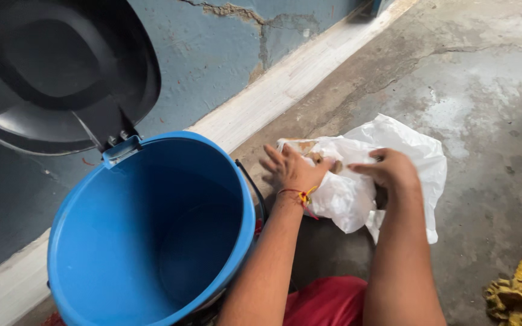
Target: The person wipes the lid and the interior of a blue plastic bin with a cloth and removes paper scraps from a plastic bag.
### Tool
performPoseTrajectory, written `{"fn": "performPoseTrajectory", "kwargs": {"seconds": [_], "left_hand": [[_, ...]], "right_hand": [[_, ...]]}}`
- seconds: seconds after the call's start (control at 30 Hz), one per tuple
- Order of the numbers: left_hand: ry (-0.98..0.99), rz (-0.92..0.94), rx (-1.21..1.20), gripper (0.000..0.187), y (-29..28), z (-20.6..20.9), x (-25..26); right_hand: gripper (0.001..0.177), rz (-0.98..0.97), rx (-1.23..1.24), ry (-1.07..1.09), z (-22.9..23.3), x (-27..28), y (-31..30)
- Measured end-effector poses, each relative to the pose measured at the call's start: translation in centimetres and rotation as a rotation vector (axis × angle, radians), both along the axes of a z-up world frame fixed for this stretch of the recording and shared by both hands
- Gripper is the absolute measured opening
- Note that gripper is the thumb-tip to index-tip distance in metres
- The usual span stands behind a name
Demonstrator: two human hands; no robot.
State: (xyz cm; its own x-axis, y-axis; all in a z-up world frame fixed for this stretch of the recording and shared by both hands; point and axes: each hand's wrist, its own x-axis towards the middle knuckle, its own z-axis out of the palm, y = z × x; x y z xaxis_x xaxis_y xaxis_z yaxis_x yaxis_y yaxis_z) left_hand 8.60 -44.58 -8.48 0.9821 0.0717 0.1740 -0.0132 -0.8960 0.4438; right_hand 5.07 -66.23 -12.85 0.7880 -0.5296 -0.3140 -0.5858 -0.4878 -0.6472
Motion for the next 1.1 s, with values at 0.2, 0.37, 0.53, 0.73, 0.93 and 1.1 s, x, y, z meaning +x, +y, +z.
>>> {"fn": "performPoseTrajectory", "kwargs": {"seconds": [0.2, 0.37, 0.53, 0.73, 0.93, 1.1], "left_hand": [[0.004, -0.042, -0.383, 0.073, 0.8, -5.5, -0.7], [0.093, 0.181, -0.774, 0.029, 1.0, -12.7, 2.1], [0.365, 0.359, -1.62, 0.041, 0.0, -15.1, 3.2], [0.545, 0.256, -1.817, 0.055, -0.6, -10.9, 1.9], [-0.005, -0.157, -0.478, 0.07, 0.9, -8.7, -0.5], [0.25, 0.031, -0.652, 0.036, 1.4, -12.9, 1.5]], "right_hand": [[0.088, 0.189, -0.077, 0.033, -6.7, 2.2, -1.6], [0.075, 0.002, 0.008, 0.004, -6.9, 2.0, -1.1], [0.061, -0.043, 0.004, 0.102, -6.8, 1.0, 0.4], [0.056, -0.007, 0.128, -0.123, -4.0, 0.9, 1.4], [0.078, 0.17, -0.014, -0.379, -6.1, 2.5, 3.1], [0.029, -0.127, 0.471, -0.321, -7.7, 3.0, 1.8]]}}
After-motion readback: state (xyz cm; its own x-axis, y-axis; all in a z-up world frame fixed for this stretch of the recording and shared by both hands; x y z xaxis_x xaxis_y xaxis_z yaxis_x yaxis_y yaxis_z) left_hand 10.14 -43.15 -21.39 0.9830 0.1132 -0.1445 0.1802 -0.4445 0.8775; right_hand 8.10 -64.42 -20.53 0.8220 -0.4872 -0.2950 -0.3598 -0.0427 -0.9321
